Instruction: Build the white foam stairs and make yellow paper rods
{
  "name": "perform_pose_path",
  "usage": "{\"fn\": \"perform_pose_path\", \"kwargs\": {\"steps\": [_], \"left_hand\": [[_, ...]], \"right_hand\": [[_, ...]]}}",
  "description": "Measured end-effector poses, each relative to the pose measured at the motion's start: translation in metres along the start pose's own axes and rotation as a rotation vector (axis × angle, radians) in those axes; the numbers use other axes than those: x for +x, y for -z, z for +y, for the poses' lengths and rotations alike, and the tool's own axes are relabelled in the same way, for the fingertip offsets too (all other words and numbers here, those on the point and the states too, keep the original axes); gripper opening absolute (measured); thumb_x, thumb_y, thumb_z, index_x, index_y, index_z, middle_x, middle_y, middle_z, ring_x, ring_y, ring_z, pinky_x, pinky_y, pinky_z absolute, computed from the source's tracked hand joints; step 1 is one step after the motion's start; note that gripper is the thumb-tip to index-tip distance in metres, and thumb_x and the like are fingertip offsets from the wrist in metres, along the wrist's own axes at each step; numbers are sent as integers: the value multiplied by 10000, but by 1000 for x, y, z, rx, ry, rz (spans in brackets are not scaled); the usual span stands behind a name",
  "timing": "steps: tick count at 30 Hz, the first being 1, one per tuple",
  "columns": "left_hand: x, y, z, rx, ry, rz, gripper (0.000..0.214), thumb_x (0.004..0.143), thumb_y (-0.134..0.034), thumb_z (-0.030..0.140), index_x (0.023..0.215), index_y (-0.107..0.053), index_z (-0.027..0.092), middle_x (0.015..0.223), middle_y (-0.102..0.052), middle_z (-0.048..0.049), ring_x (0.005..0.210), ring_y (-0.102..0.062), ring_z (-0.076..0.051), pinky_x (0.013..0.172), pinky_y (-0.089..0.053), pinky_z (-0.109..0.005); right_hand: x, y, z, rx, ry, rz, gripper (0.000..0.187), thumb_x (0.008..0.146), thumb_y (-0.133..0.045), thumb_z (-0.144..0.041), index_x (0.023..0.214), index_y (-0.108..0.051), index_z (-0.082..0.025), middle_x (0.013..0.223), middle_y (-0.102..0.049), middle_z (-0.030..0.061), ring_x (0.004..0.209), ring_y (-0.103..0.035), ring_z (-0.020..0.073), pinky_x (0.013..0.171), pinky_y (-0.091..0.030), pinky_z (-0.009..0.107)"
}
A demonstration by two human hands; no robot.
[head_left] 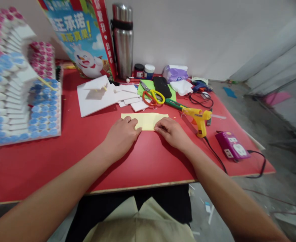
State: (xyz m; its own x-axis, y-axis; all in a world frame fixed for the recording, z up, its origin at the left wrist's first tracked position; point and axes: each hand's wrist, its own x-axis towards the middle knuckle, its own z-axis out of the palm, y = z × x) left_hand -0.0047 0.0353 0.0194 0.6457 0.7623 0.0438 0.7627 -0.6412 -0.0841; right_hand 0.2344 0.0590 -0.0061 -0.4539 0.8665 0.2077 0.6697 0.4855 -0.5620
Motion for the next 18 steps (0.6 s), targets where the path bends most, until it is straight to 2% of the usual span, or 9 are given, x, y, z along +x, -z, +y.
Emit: {"fn": "perform_pose_path", "kwargs": {"steps": [4,9,18], "left_hand": [[0,0,4,18,-11,-21,330,1010,-423,122,1139,-728,115,1001,-629,-149,1004,-565,-321,771,-425,-410],[0,0,10,45,-21,-43,307,984,-426,60,1112,-704,73,984,-625,-146,946,-582,-289,727,-436,-381],[-8,-7,36,104,9,6,286,914,-434,-8,998,-703,46,984,-613,-169,908,-589,-285,663,-448,-363]], "right_hand": [[1,0,0,-8,-3,-4,119,949,-609,-201,831,-624,-198,857,-664,67,832,-578,221,790,-413,357],[1,0,0,-2,-1,-8,126,951,-604,-205,826,-622,-201,856,-661,67,833,-575,221,788,-415,357],[1,1,-1,-7,-2,-13,125,947,-605,-206,823,-615,-199,851,-656,68,834,-568,223,782,-412,356]]}}
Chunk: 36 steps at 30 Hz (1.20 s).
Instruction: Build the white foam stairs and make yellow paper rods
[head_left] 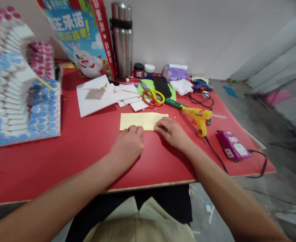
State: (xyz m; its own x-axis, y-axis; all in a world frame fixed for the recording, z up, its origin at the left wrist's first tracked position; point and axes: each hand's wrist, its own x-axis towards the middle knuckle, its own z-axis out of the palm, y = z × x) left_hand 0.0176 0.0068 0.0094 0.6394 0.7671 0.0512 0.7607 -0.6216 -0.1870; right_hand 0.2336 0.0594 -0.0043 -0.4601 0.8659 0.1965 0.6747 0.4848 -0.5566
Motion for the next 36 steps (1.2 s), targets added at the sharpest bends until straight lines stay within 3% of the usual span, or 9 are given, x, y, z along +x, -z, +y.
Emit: {"fn": "perform_pose_path", "kwargs": {"steps": [6,15,22,29,36], "left_hand": [[0,-2,1,8,19,7,293,905,-426,-3,1005,-698,41,999,-612,-180,922,-590,-304,672,-462,-382],[6,1,-14,-92,59,6,316,960,-413,41,1083,-702,69,1008,-637,-172,928,-584,-288,718,-454,-381],[6,-6,-34,-283,59,64,325,929,-441,32,908,-748,136,940,-647,-127,921,-580,-267,802,-455,-388],[9,-4,-42,-501,188,63,235,902,-489,68,890,-712,138,886,-683,-105,894,-623,-254,785,-465,-369],[10,-9,-54,-721,182,70,282,918,-518,123,964,-784,201,933,-689,-63,866,-634,-199,748,-462,-306]], "right_hand": [[0,-1,0,3,0,2,120,943,-606,-197,824,-620,-193,852,-658,72,833,-570,225,784,-411,358],[0,1,-1,-8,-13,-13,128,957,-593,-205,830,-607,-207,859,-655,64,845,-571,225,794,-408,355],[-6,0,-3,-105,31,-31,125,989,-534,-202,889,-609,-201,939,-655,98,916,-568,251,821,-398,382],[-8,0,0,-66,11,-18,122,984,-569,-232,881,-624,-198,928,-664,87,897,-573,242,808,-397,375],[-5,0,1,-25,-14,-10,111,954,-594,-208,849,-629,-202,903,-675,68,884,-584,231,806,-393,370]]}}
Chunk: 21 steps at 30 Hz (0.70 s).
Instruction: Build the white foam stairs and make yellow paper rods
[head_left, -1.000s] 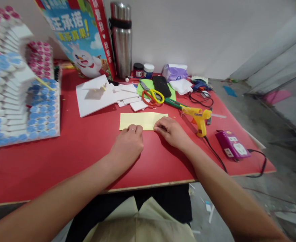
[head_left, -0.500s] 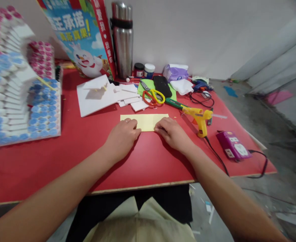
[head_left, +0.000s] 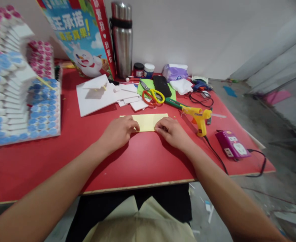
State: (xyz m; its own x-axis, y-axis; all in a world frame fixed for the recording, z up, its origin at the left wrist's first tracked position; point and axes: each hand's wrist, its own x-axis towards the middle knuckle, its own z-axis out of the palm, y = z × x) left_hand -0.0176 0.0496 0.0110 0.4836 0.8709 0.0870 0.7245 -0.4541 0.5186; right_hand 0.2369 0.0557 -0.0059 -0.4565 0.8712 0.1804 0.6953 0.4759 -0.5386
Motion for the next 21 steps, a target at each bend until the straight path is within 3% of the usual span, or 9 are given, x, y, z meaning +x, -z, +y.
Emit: {"fn": "perform_pose_path", "kwargs": {"steps": [6,10,15,21], "left_hand": [[0,-4,-1,230,-151,-27,495,876,-459,22,1119,-808,275,910,-648,-73,825,-583,-209,710,-413,-325],[-1,-5,5,413,-227,-25,439,959,-411,71,1085,-802,228,891,-626,-99,822,-547,-235,728,-390,-373],[-5,-5,22,544,-245,-37,349,1008,-410,135,1043,-758,133,985,-632,-146,957,-545,-286,788,-409,-407],[-5,-9,20,528,-239,-69,362,1018,-382,140,1012,-743,120,922,-614,-126,884,-530,-246,723,-411,-357]], "right_hand": [[3,1,-2,5,-35,2,113,923,-603,-187,814,-628,-202,873,-683,65,843,-581,224,775,-389,366],[3,1,-2,-11,-47,-1,112,923,-605,-187,814,-629,-201,874,-687,65,844,-582,224,776,-384,364],[3,1,-3,-21,-43,0,113,928,-604,-192,818,-626,-199,875,-688,64,848,-582,225,788,-383,371],[3,0,-2,-22,-39,8,114,929,-608,-201,818,-628,-204,879,-692,63,857,-589,229,799,-384,375]]}}
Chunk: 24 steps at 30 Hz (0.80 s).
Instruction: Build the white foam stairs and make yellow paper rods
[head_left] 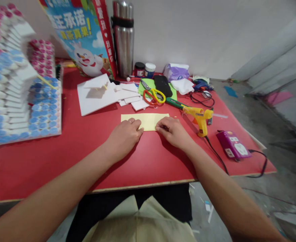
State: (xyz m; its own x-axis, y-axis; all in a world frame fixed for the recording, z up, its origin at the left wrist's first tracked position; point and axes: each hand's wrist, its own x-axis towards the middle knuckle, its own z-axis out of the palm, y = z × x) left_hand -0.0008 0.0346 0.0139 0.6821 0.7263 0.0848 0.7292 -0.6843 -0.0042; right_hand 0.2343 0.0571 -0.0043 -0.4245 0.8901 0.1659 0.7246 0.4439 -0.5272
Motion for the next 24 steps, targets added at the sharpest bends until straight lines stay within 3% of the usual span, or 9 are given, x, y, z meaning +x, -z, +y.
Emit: {"fn": "perform_pose_path", "kwargs": {"steps": [5,10,18,24], "left_hand": [[-1,-8,-18,-196,26,31,456,958,-395,70,1130,-791,219,913,-605,-99,838,-532,-226,726,-406,-344],[-1,-4,-25,-292,116,-7,561,849,-436,-2,1177,-795,278,904,-632,-90,830,-578,-217,708,-411,-324],[2,-4,-30,-553,267,41,260,899,-549,161,1000,-784,207,965,-738,-55,862,-653,-198,750,-461,-304],[3,-6,-33,-640,309,32,209,865,-601,169,920,-798,214,920,-741,-42,842,-653,-195,769,-468,-306]], "right_hand": [[0,0,0,1,2,-5,112,933,-609,-203,823,-629,-204,879,-688,63,856,-586,228,796,-385,373],[0,1,1,16,3,-7,112,933,-610,-194,824,-638,-198,877,-686,65,854,-588,225,793,-388,369],[0,1,1,21,-13,-7,108,924,-621,-186,820,-651,-195,877,-692,63,827,-585,214,772,-385,357],[0,2,0,32,-4,-4,110,923,-630,-179,816,-653,-188,864,-688,63,815,-581,208,765,-383,349]]}}
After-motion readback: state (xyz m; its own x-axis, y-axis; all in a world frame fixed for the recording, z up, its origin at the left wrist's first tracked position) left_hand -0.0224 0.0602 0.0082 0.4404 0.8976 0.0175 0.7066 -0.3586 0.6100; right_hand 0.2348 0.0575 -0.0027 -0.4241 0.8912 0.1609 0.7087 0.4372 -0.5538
